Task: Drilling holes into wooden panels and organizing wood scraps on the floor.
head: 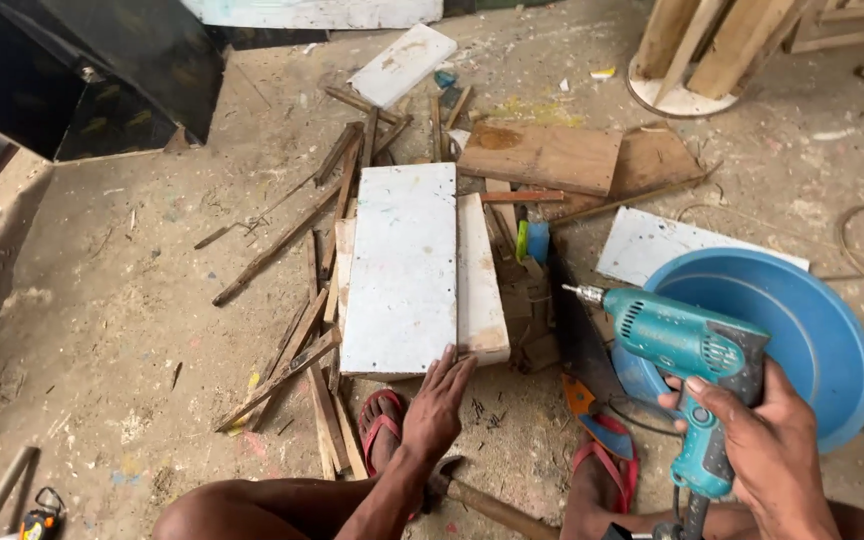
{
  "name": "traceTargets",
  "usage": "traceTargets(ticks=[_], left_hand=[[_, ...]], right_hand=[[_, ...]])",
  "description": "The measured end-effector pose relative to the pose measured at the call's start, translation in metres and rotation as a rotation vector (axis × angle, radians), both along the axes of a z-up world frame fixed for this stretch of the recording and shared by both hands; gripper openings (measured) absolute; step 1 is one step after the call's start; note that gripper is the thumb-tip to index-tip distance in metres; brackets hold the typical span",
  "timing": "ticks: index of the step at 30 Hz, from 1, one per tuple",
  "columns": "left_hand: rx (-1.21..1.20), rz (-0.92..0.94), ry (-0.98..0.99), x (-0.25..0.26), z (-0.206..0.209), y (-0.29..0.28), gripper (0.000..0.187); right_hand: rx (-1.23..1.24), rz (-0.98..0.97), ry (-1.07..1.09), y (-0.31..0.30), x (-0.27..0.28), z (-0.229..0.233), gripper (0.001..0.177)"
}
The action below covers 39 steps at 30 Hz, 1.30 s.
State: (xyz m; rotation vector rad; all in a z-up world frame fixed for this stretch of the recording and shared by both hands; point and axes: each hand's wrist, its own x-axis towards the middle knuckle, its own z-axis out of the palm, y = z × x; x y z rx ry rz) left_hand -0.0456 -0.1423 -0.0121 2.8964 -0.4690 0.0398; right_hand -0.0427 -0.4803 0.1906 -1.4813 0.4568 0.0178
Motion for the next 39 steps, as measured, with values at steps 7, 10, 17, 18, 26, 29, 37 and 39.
traceTargets(ticks=[7,10,17,18,26,29,37,39], left_hand=[[-0.986,0.970,0.288,-0.017,0.059,-0.013,0.057],[-1.560,1.308,0.511,0.007,0.052,-0.020,0.076],[-2.130,1.106,0.391,0.008,0.038,-0.018,0.037],[-2.131,1.092,0.398,0.012,0.055,-0.019,0.037],[-1.786,0.957,0.452,-0.010,0.094,0.044,0.047],[-1.705,0.935,0.481,-0.001,0.140,0.094,0.048],[-1.523,0.872,0.409,0.072,0.050,0.217,0.059],[-1.594,0.896,0.425,0.085,0.042,0.236,0.058]], right_hand=[[-0.096,0.045,0.069,0.014,-0.002,-0.013,0.049],[-0.239,0.163,0.165,0.020,0.001,-0.041,0.051],[-0.520,0.560,0.530,0.025,-0.002,-0.138,0.072],[-0.521,0.548,0.525,0.032,0.003,-0.146,0.072],[0.274,0.499,0.762,0.048,-0.004,-0.279,0.077],[0.301,0.487,0.838,0.044,-0.009,-0.326,0.067],[-0.058,0.668,0.853,-0.002,-0.009,-0.431,0.081],[-0.479,0.887,0.739,-0.011,-0.009,-0.458,0.094]])
